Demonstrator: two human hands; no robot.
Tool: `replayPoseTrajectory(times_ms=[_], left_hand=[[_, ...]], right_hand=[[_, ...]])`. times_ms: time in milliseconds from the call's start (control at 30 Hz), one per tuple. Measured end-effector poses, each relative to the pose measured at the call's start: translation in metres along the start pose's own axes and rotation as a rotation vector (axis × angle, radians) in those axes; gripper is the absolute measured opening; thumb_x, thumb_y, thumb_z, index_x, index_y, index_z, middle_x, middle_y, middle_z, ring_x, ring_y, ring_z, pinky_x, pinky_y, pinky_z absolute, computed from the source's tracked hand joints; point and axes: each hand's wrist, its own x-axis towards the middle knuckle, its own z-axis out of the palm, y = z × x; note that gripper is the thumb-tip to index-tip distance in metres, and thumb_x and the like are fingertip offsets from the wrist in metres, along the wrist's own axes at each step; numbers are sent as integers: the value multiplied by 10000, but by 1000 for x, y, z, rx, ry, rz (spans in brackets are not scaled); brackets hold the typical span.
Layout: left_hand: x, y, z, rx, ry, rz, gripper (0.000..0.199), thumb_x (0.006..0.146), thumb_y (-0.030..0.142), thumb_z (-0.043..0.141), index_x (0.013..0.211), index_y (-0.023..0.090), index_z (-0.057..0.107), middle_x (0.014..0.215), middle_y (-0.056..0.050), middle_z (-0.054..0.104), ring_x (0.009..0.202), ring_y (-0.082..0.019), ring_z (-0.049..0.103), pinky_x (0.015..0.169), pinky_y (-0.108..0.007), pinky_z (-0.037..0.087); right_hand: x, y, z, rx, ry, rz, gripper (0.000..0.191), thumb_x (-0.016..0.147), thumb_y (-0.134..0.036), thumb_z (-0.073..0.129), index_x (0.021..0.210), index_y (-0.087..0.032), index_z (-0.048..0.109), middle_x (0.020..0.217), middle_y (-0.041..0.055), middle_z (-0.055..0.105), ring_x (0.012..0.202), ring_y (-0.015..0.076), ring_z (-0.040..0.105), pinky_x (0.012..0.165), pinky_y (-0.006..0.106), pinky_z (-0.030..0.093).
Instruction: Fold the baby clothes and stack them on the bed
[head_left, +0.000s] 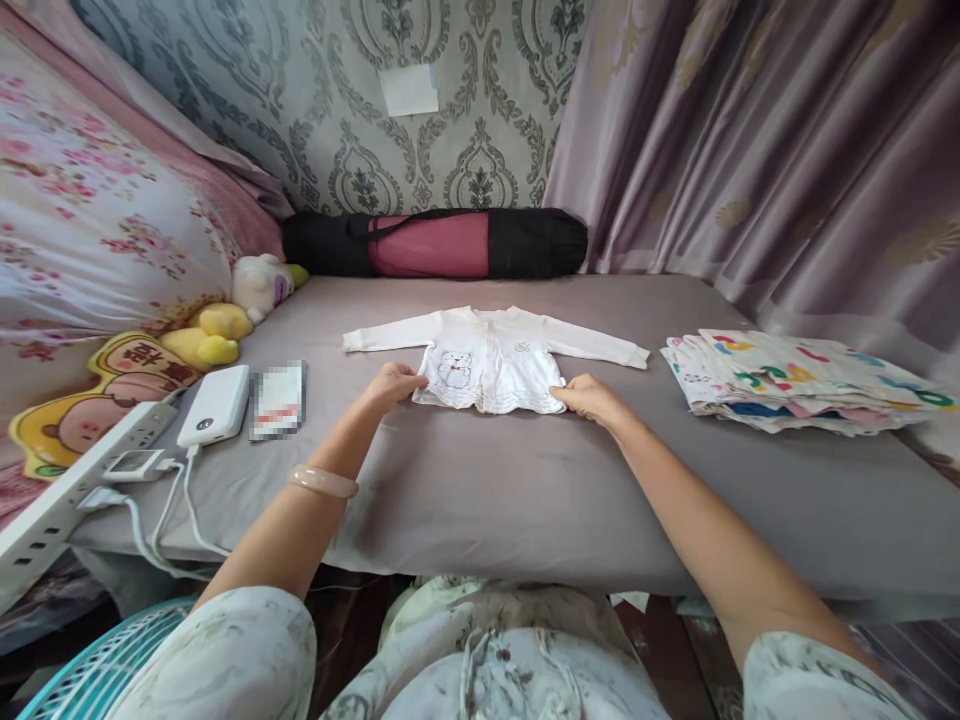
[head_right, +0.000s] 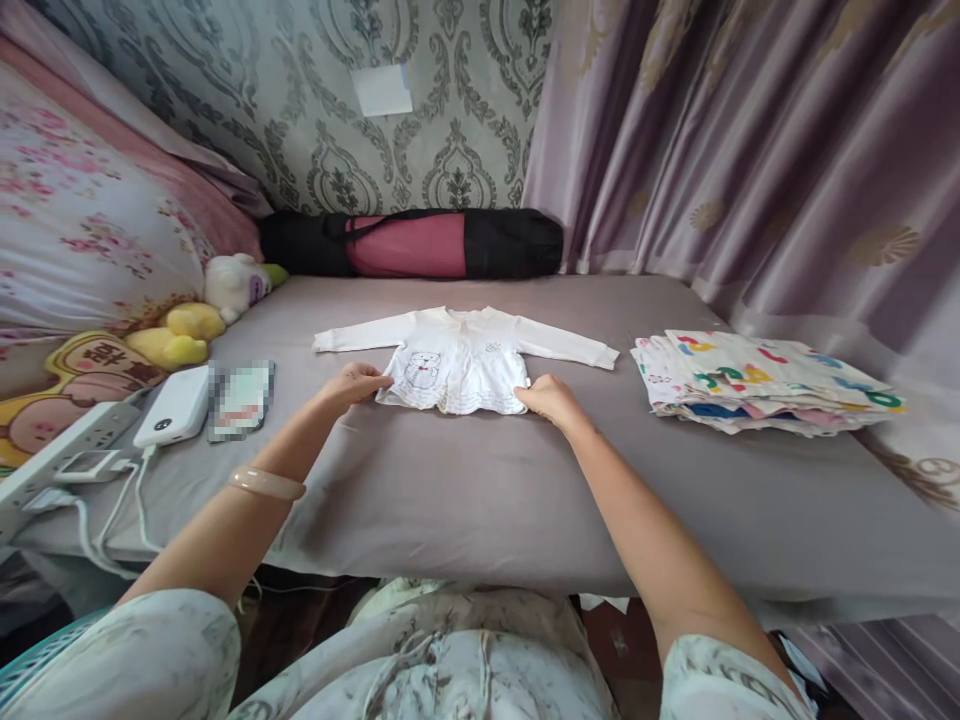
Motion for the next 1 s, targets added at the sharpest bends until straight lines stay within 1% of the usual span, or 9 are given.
replayPoseTrajectory(times_ms=[167, 267, 367, 467, 600, 667, 733, 867, 1000], left_hand=[[3, -6, -8, 124, -16, 15, 212, 653, 320, 656, 581, 199, 498, 400, 57, 407, 401, -98, 381, 444, -227, 252], [2, -11, -11, 280, 30, 112, 198, 693, 360, 647, 671, 191, 548, 527, 18, 543, 524, -143, 522, 501, -233, 333], [-4, -10, -15, 523, 71, 176, 237, 764, 413, 614, 844, 191, 589, 774, -45, 666, 757, -210, 626, 614, -255, 415], [-10, -1, -14, 731, 137, 202, 323, 799, 428, 606, 1023, 197, 582, 1022, -103, 666, 966, -266, 623, 741, -306, 463], [-4, 24, 12, 775, 216, 509, 253, 897, 296, 495, 1116, 196, 570, 1150, -124, 619, 1100, -257, 574, 906, -358, 457], [8, 36, 35, 736, 131, 713, 255, 925, 234, 432, 1133, 193, 573, 1160, -120, 624, 1125, -233, 568, 969, -366, 441], [25, 44, 59, 724, 83, 827, 301, 935, 224, 414, 1200, 184, 550, 1259, -126, 595, 1238, -231, 509, 1045, -400, 397], [57, 46, 86, 769, 55, 746, 454, 985, 354, 331, 1354, 121, 455, 1487, -176, 402, 1412, -285, 314, 1138, -468, 266], [76, 46, 84, 789, 23, 676, 563, 997, 443, 252, 1466, 141, 332, 1558, -167, 280, 1448, -299, 226, 1155, -489, 202]], right_hand=[[6, 5, -1, -108, 10, -4, 402, 776, -498, 551, 495, -211, 542, 383, -24, 394, 417, 130, 452, 429, 239, 248], [1, 2, -9, -208, -23, -8, 436, 801, -534, 546, 525, -200, 599, 470, 33, 531, 526, 175, 579, 464, 243, 312], [-13, -6, -22, -331, -7, -25, 432, 820, -569, 558, 699, -177, 691, 697, 112, 674, 742, 246, 671, 568, 269, 411], [-26, -21, -27, -438, 152, -61, 401, 892, -499, 517, 986, -153, 697, 976, 177, 701, 958, 294, 658, 746, 329, 463], [-22, -54, -8, -391, 210, -410, 401, 988, -247, 286, 1200, -160, 614, 1249, 148, 624, 1148, 227, 578, 969, 312, 398], [-12, -69, 10, -353, 151, -613, 443, 990, -241, 260, 1322, -137, 535, 1397, 121, 528, 1307, 209, 450, 1088, 309, 297], [2, -79, 25, -344, 90, -659, 519, 997, -307, 248, 1441, -86, 402, 1527, 122, 364, 1429, 229, 263, 1162, 362, 177], [31, -85, 37, -340, 13, -581, 628, 1001, -422, 179, 1518, -72, 244, 1595, 108, 186, 1472, 223, 122, 1187, 417, 75], [63, -85, 32, -352, 34, -534, 620, 999, -462, 166, 1529, -148, 240, 1604, 73, 159, 1475, 218, 100, 1181, 467, 51]])
